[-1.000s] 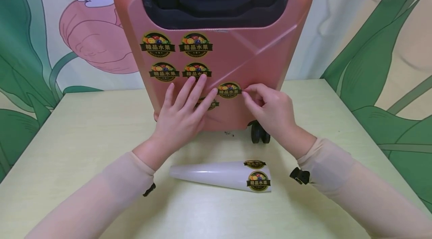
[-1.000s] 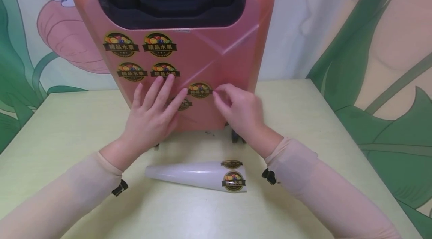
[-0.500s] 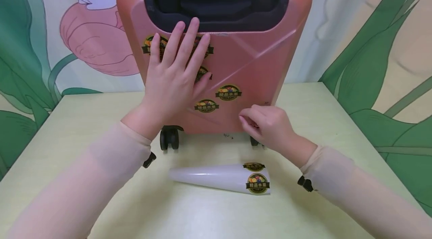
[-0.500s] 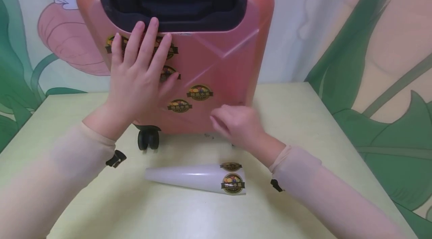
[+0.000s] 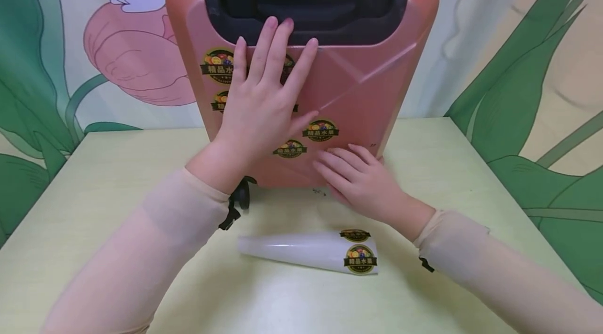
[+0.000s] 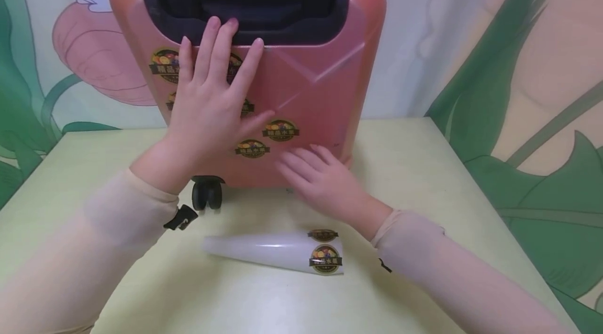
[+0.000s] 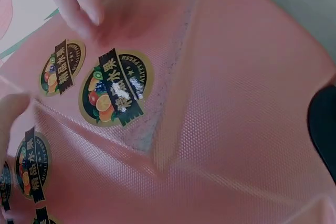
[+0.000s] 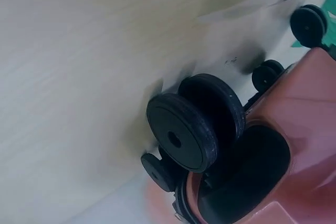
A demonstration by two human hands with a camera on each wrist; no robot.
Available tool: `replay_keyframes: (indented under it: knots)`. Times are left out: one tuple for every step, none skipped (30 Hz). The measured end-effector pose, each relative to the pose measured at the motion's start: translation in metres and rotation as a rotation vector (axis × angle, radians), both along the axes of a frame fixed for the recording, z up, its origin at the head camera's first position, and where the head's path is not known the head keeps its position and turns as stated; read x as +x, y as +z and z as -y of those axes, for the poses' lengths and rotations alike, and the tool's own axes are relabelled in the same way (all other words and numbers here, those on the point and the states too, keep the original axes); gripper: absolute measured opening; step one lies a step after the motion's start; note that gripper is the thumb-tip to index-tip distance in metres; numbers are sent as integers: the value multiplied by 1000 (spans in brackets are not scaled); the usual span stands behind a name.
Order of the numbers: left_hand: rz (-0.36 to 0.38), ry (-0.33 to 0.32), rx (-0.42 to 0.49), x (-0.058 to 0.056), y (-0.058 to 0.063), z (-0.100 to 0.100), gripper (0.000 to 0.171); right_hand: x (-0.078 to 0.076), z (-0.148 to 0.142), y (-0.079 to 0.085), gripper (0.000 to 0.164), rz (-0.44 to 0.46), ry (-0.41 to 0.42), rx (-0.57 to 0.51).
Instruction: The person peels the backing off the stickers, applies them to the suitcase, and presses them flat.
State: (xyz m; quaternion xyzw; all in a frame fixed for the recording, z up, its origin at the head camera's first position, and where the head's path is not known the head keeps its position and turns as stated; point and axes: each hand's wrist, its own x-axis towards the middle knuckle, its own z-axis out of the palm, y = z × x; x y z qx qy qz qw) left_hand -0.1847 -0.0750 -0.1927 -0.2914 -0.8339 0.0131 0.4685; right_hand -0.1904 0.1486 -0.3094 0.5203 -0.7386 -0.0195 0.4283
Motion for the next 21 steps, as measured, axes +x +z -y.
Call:
replay_keyframes:
  knots:
    - [11,8,-12,0,0,0,87,0,1,0,46,-25,-31,29]
    - [21,15,-23,1,0,1,92,-1,2,-1,51,-47,-66,57]
    - [27,20,-34,1,0,1,96,-1,3,-2,54,-65,-96,78]
    - [33,24,-39,1,1,1,99,-1,4,-3,57,-76,-126,100]
    - [36,27,-41,1,1,1,101,-1,5,-3,60,-81,-155,120]
    - [38,27,-45,1,1,1,102,-2,6,-4,63,-93,-186,143]
    - [39,28,-45,0,1,0,103,-2,6,-5,65,-102,-215,164]
    - [40,26,-43,0,1,-1,103,-2,7,-6,66,-111,-237,177]
    - [41,23,-39,0,2,-1,103,-3,9,-7,68,-119,-258,191]
    - [40,23,-39,0,2,-1,103,-3,10,-7,68,-128,-276,201]
    - [38,21,-38,0,2,-1,103,-4,12,-7,68,-141,-291,205]
    - [38,18,-35,0,2,-1,103,-5,14,-7,67,-153,-299,204]
    - [33,14,-29,0,2,-1,103,-6,16,-6,66,-158,-295,186]
    - [26,9,-26,0,3,-1,103,-7,18,-6,64,-160,-292,166]
    - [17,7,-22,0,3,-1,103,-9,19,-6,62,-164,-291,148]
    - [9,5,-18,0,4,-1,103,-10,20,-5,59,-165,-284,124]
    - [4,4,-10,0,5,-1,102,-11,20,-6,57,-166,-283,106]
    - [-1,7,-5,-1,6,-1,102,-13,20,-6,56,-164,-274,86]
    - [-6,14,-1,-1,7,-2,101,-14,20,-7,56,-164,-268,68]
    - [-9,20,2,-1,9,-2,100,-16,20,-8,56,-166,-268,55]
    - [-10,21,11,-1,10,-2,98,-17,20,-9,57,-171,-266,42]
